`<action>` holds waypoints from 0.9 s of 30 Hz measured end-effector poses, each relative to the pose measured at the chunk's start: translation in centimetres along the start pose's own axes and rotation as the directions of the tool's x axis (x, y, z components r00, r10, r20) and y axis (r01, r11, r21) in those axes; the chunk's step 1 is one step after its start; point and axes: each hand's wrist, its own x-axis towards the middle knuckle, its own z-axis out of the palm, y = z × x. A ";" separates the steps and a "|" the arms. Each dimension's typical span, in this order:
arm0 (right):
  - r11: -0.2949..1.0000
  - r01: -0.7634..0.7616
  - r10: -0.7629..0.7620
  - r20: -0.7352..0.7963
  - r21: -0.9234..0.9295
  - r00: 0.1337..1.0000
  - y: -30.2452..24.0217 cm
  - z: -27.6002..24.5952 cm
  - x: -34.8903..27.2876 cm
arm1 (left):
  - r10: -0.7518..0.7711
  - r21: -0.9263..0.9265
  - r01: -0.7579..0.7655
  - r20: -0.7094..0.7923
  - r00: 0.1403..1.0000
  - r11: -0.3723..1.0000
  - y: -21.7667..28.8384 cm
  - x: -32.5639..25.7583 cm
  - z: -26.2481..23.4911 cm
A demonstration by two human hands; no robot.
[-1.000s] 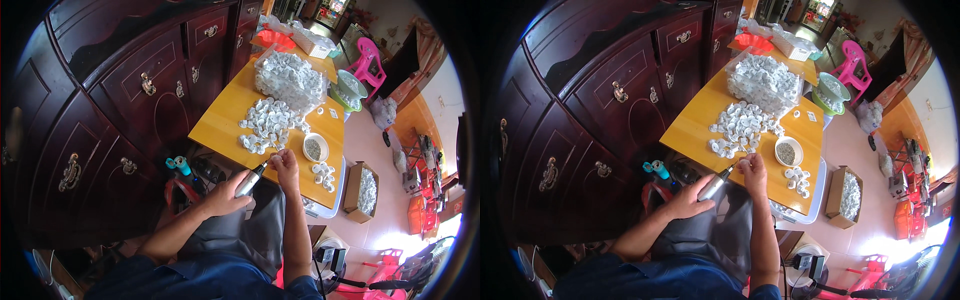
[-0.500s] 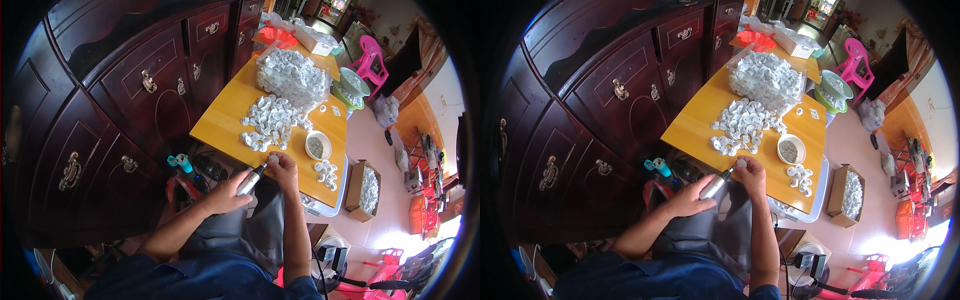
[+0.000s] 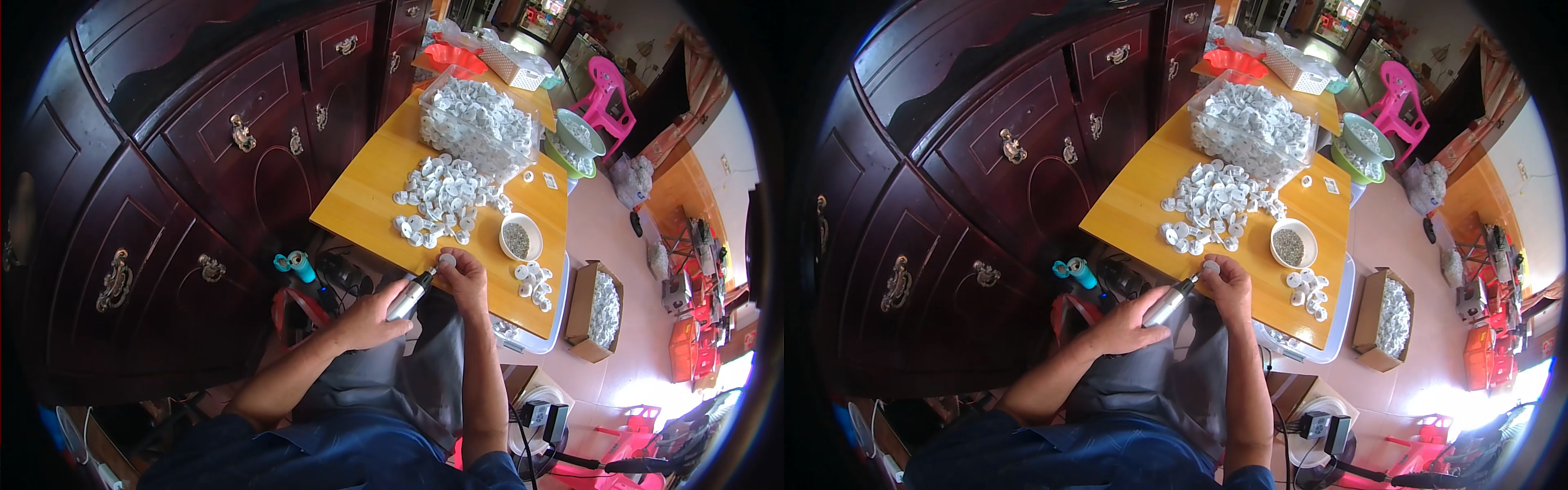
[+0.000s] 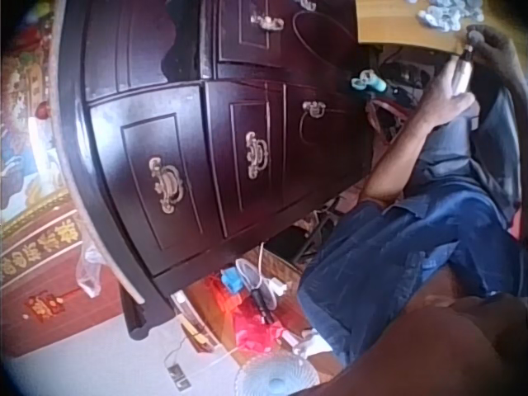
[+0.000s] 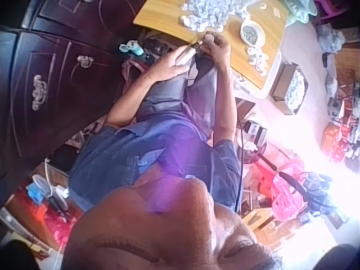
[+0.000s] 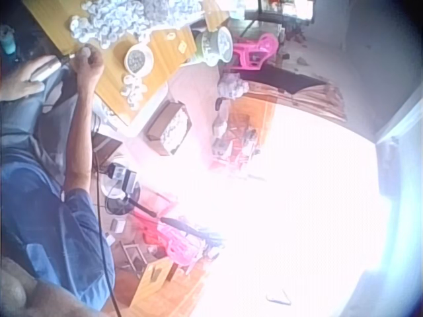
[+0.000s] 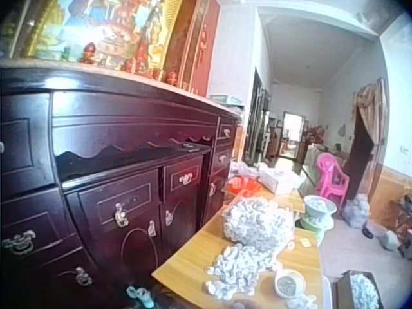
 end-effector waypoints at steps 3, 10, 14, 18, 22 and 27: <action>0.999 0.030 -0.030 0.006 -0.019 1.000 0.3 0.0 0.0 | 0.007 0.013 -0.007 -0.002 1.000 1.000 0.0 0.0 0.0; 0.999 0.046 -0.046 0.018 -0.002 0.999 0.6 -0.3 0.1 | -0.061 0.007 0.060 0.045 0.997 0.998 0.9 0.0 -0.4; 0.999 0.037 -0.037 -0.002 -0.019 0.999 0.2 0.2 -0.1 | -0.059 0.006 0.059 0.041 0.997 0.998 0.5 0.0 -0.4; 0.993 0.095 -0.097 -0.033 -0.063 0.995 0.6 0.1 0.0 | -0.054 -0.005 0.055 0.039 0.998 0.998 0.3 0.0 -0.3; 0.985 0.115 -0.119 -0.029 -0.128 0.992 1.2 -0.5 0.0 | -0.122 -0.113 0.133 0.099 0.988 0.985 0.4 0.1 -0.3; 0.991 0.100 -0.104 -0.033 -0.093 0.994 0.9 -0.1 -0.3 | -0.106 -0.261 0.135 0.120 0.987 0.956 0.3 0.0 -0.2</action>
